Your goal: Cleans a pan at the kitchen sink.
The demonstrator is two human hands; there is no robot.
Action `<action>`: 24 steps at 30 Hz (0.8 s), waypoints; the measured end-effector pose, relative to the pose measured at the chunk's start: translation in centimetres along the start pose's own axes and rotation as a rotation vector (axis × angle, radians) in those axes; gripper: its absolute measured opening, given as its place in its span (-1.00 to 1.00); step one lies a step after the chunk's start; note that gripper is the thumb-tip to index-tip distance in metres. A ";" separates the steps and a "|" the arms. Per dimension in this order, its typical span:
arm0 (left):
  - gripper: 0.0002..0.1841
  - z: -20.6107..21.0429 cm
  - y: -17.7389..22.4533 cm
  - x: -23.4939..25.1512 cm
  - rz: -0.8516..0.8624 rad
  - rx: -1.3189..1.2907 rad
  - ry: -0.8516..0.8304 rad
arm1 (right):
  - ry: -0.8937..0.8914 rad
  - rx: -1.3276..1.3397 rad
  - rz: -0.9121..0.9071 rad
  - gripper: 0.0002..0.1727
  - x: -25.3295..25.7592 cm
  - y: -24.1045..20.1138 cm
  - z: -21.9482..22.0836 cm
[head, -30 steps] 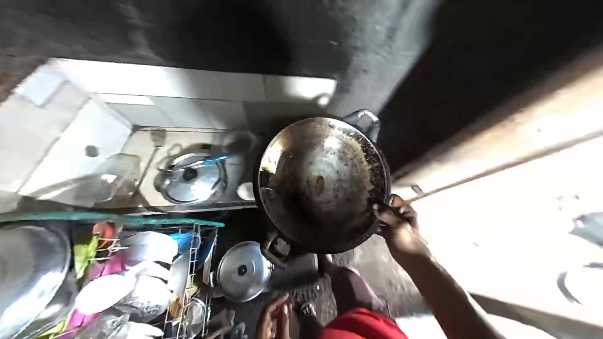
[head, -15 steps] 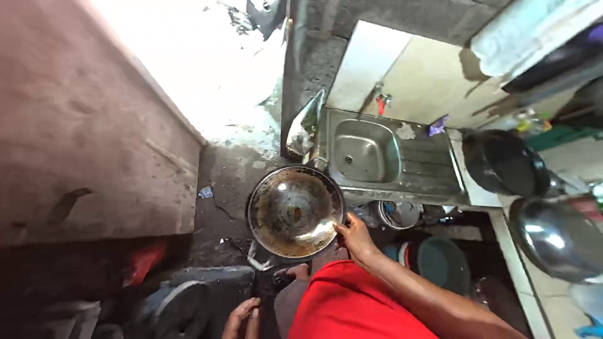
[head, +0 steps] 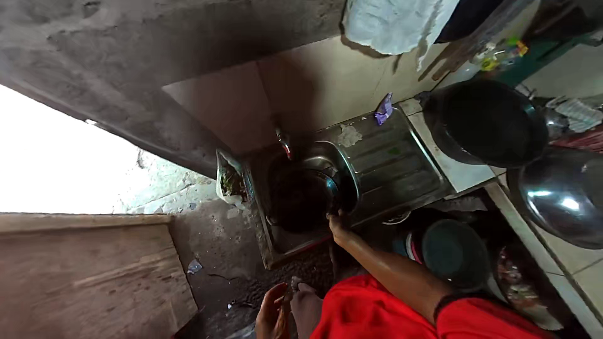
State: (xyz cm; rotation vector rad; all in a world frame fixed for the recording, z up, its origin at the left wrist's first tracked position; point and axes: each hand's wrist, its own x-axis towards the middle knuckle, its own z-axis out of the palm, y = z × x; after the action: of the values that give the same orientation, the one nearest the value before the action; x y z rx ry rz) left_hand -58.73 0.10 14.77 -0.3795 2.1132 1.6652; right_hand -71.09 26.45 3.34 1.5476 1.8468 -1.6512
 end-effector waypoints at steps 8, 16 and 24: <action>-0.68 0.8 0.9 4.1 -0.041 0.090 -0.097 | 0.044 0.199 0.189 -0.40 4.3 -2.0 2.8; -0.69 -3.4 1.3 11.5 0.016 0.213 -0.302 | -0.255 0.127 0.389 -0.48 4.0 -4.4 1.1; -0.64 -3.9 11.0 19.2 0.516 0.617 0.001 | 0.006 -0.137 -0.197 -0.54 9.9 -14.4 -10.5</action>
State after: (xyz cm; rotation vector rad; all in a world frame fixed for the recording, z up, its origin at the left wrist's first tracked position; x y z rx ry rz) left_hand -81.15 -0.16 15.60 0.3827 2.7271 1.1211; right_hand -81.84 43.08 8.25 1.3553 2.1270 -1.5600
